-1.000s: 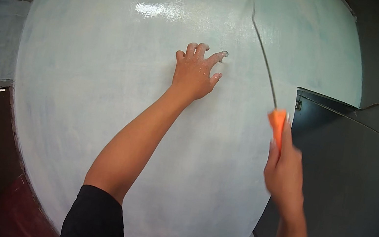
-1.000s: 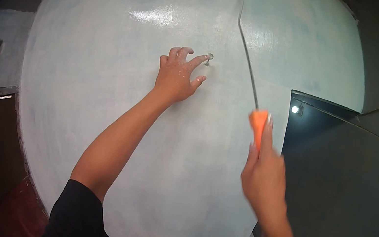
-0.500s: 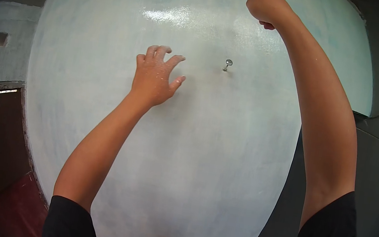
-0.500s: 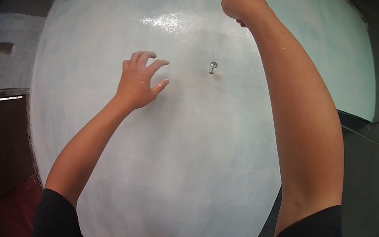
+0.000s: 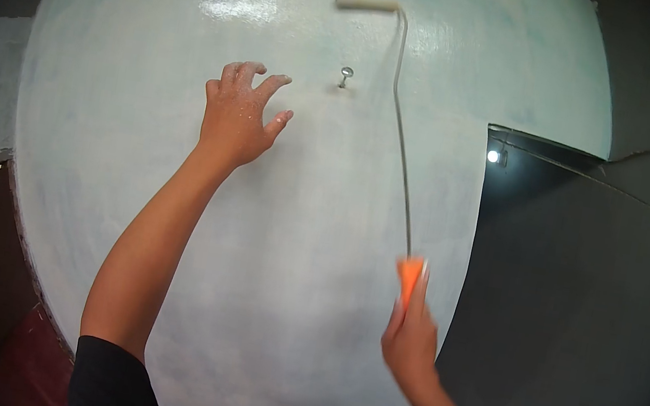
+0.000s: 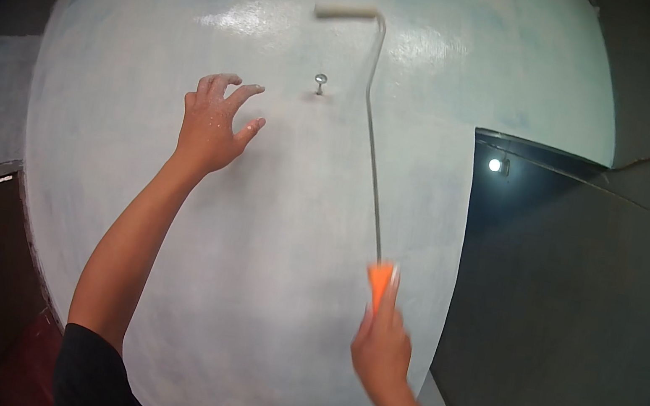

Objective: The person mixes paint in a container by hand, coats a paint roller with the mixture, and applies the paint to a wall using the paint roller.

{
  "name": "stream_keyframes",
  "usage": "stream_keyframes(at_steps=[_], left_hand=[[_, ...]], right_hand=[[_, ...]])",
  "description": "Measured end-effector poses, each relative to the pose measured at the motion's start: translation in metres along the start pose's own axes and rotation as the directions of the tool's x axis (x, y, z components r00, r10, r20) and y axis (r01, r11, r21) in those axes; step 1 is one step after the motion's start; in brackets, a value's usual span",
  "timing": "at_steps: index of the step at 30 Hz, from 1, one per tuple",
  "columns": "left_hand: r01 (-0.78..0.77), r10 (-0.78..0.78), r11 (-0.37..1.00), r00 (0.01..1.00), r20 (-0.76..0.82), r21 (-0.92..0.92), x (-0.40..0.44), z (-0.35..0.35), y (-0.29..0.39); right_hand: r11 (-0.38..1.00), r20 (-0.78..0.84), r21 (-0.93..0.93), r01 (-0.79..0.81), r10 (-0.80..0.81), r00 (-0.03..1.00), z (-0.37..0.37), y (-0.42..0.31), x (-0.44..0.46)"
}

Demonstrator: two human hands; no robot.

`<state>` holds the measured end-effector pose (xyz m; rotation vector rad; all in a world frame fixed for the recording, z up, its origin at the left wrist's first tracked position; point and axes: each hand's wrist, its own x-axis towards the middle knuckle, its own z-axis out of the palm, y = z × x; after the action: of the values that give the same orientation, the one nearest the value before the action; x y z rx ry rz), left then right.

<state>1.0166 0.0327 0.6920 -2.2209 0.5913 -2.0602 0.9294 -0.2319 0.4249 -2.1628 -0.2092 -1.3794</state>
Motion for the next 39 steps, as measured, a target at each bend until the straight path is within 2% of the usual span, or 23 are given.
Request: stream_keyframes(at_steps=[1,3,5,10,12,14,16,18,20,22,28,30,32,35,39], left_hand=[[-0.009,0.009,1.0,1.0,-0.005,-0.012,0.0,0.003,0.006],[-0.023,0.023,1.0,1.0,-0.007,-0.019,0.001,0.01,0.016],[-0.036,0.036,0.999,0.999,0.006,-0.015,0.0,0.017,0.023],[-0.036,0.039,0.998,0.998,0.052,-0.06,-0.001,0.035,0.04],[-0.026,0.029,0.997,0.998,0.054,-0.068,0.002,0.041,0.046],[-0.009,0.013,0.997,0.999,0.051,-0.077,0.007,0.043,0.052],[-0.021,0.024,0.997,0.999,0.042,-0.07,0.011,0.04,0.053],[-0.032,0.034,0.998,0.999,0.034,-0.059,0.015,0.036,0.053],[-0.037,0.038,0.997,0.999,0.017,-0.064,0.019,0.027,0.05],[-0.037,0.037,0.999,0.999,0.007,-0.038,0.02,0.02,0.044],[-0.033,0.033,0.999,0.999,-0.006,0.029,0.031,0.007,0.021],[-0.01,0.011,0.998,1.0,-0.018,0.057,0.029,0.003,0.013],[0.024,-0.023,0.999,0.999,-0.032,0.037,0.024,-0.004,0.011],[-0.016,0.018,0.995,1.0,-0.025,0.096,0.018,-0.015,0.001],[0.031,-0.025,0.993,0.998,-0.055,0.113,0.004,-0.035,-0.017]], right_hand=[[0.996,0.08,-0.011,-0.092,0.093,0.992,0.0,0.006,-0.036],[0.998,0.106,0.046,-0.044,0.039,0.994,0.006,0.032,-0.101],[0.989,0.183,0.114,-0.094,0.072,0.98,0.008,0.052,-0.16],[0.975,0.216,0.123,-0.183,0.154,0.964,0.004,0.035,-0.173],[0.967,0.211,0.14,-0.211,0.179,0.961,0.006,0.033,-0.144],[0.998,0.091,0.055,-0.017,0.012,0.996,0.007,0.031,-0.098],[0.992,0.053,0.125,-0.02,0.014,0.999,0.004,0.028,-0.043],[0.98,0.137,0.056,-0.193,0.184,0.973,-0.019,0.009,0.019],[0.998,-0.033,0.043,-0.049,0.051,0.998,-0.03,0.004,0.081],[0.988,0.001,-0.068,-0.142,0.142,0.99,-0.055,-0.021,0.146],[0.981,-0.254,-0.18,0.079,-0.124,0.959,-0.08,-0.056,0.327],[0.99,-0.268,-0.136,0.045,-0.081,0.96,-0.095,-0.091,0.367],[0.999,-0.167,-0.032,0.023,-0.028,0.986,-0.121,-0.127,0.382],[0.997,-0.092,-0.055,-0.047,0.042,0.995,-0.14,-0.144,0.426],[0.998,-0.132,-0.061,0.016,-0.024,0.991,-0.138,-0.14,0.422]])
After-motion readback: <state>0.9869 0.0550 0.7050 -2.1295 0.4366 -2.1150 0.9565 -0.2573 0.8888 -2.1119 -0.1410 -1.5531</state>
